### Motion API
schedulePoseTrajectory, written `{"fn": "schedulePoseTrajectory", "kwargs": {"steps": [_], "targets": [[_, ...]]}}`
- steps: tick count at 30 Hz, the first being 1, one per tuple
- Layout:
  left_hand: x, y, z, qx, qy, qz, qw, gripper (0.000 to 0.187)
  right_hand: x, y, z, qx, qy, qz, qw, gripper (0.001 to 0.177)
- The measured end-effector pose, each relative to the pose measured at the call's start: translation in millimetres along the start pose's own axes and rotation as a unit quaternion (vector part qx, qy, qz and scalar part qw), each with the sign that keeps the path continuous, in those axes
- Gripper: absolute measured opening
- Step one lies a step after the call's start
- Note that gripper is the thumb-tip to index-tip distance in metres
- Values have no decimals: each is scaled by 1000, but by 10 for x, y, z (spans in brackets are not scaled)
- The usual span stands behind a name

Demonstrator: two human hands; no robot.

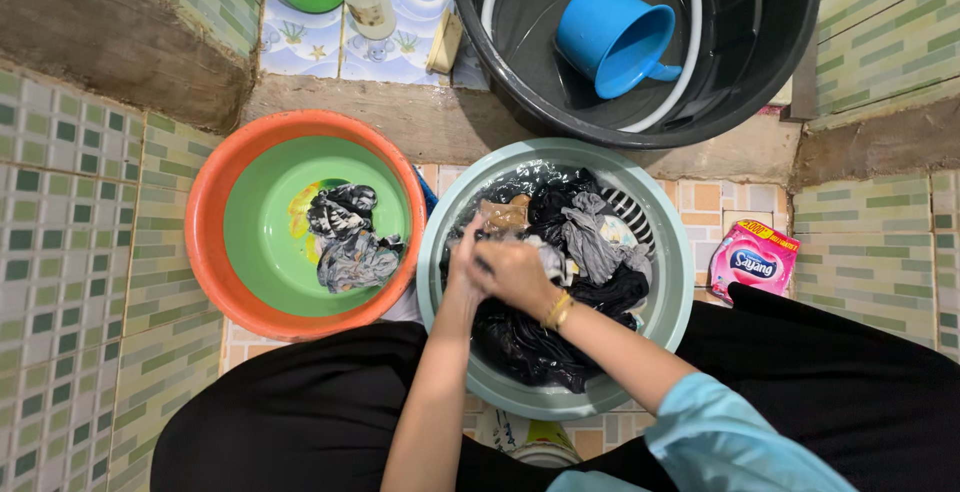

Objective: The person hand-washes various garments in a light green basin filled with soapy water, scrubbing and rinsing each item before transferring it to an orange basin. The person handles dark and light-colored clothes one at a time, squeezing out water and placing them aside.

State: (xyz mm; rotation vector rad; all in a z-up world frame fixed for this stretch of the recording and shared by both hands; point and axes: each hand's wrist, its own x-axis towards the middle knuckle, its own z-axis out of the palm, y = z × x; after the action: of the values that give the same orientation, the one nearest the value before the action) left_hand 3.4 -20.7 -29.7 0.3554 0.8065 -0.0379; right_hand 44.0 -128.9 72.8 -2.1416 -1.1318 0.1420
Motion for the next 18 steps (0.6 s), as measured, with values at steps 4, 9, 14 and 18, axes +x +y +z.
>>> {"fn": "schedulePoseTrajectory", "kwargs": {"steps": [4,9,14,18], "targets": [[-61,-22,131,69,79,-12,994,43,185,201,11,-30,53,98,993,24],[-239,213,199,307,35,90,947,43,241,245,-206,-35,0,129,991,31],[-480,570,322,726,-109,454,505,46,293,209,-499,-4,8,106,994,40],[-640,641,497,763,-144,177,604,29,291,214,-666,142,-77,227,961,42]]}}
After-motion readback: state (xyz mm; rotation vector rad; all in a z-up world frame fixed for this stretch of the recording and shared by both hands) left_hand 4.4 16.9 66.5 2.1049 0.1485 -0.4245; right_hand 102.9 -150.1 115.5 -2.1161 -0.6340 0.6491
